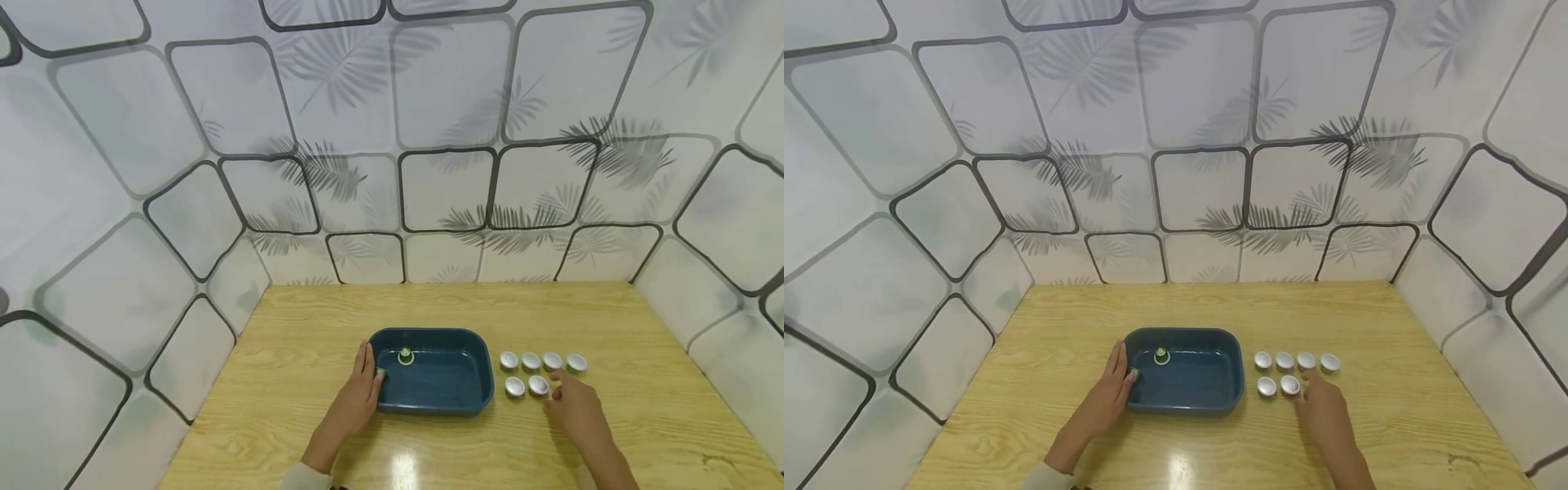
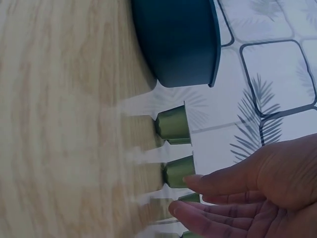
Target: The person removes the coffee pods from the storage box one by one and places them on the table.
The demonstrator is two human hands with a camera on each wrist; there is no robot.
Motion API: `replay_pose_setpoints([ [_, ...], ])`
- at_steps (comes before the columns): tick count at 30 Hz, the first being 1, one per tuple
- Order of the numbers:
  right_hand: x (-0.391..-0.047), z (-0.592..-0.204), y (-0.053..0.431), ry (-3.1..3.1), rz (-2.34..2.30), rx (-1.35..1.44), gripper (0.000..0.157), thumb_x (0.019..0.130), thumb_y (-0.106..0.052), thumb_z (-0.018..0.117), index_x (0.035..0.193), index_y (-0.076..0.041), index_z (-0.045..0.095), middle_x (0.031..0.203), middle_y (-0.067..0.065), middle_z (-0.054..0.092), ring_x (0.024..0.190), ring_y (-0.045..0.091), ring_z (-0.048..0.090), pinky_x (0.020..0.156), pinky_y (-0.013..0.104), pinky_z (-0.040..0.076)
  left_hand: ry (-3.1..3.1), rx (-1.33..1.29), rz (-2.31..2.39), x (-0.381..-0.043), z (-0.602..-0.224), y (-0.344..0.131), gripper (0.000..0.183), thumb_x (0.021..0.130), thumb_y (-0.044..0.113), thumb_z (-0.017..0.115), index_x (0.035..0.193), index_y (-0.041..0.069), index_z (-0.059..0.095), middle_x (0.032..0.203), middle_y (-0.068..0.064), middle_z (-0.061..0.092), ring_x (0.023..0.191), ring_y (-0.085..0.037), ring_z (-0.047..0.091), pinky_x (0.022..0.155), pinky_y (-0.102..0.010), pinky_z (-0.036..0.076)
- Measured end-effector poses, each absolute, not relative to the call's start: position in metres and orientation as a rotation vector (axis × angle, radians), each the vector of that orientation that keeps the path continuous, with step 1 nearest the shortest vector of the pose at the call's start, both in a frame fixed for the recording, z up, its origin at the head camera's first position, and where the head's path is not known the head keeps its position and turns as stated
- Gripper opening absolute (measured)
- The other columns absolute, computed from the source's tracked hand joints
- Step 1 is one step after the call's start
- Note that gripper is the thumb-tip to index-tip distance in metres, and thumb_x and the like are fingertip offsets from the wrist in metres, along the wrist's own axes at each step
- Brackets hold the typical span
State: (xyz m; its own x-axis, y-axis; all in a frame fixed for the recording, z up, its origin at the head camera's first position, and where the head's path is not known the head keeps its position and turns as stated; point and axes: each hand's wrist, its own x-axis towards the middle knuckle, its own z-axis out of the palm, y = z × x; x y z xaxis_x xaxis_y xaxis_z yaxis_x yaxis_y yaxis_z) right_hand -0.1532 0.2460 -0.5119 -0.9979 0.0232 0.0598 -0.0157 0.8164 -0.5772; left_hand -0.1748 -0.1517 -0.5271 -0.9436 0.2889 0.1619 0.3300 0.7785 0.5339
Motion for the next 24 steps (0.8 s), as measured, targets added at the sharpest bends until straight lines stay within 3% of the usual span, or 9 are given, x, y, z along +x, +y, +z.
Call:
replay_pose_setpoints([
  [4,-0.152,-0.508,0.247,-2.956,0.924,-0.009,0.039,0.081,0.004,0.077,0.113,0.017,0.058,0.082,0.014,0.068,0.073,0.029,0.066,0.061,0.041,0.054,-2.893,-0.504,-0.891,-0.175,-0.527,-0.152,0.062,0.112,0.02,0.038,0.157,-0.013,0.011,0.166,-0.029,0.004,0.146,-0.042,0.033,0.107,-0.05,0.043],
  [15,-0.141,-0.485,0.234,-2.919,0.86,-0.032,0.04,0.097,-0.008,0.066,0.123,0.02,0.053,0.088,0.025,0.07,0.063,0.022,0.066,0.056,0.037,0.056,-2.898,-0.497,-0.885,-0.175,-0.526,-0.152,0.062,0.112,0.02,0.04,0.156,-0.014,0.013,0.166,-0.029,0.005,0.146,-0.042,0.032,0.108,-0.051,0.042],
  [24,-0.137,-0.47,0.212,-2.861,0.89,-0.021,0.035,0.096,-0.01,0.065,0.12,0.016,0.06,0.092,0.02,0.07,0.067,0.022,0.065,0.057,0.036,0.054,-2.9,-0.498,-0.899,-0.175,-0.526,-0.152,0.062,0.112,0.02,0.039,0.156,-0.014,0.012,0.166,-0.029,0.005,0.148,-0.042,0.029,0.11,-0.052,0.04],
])
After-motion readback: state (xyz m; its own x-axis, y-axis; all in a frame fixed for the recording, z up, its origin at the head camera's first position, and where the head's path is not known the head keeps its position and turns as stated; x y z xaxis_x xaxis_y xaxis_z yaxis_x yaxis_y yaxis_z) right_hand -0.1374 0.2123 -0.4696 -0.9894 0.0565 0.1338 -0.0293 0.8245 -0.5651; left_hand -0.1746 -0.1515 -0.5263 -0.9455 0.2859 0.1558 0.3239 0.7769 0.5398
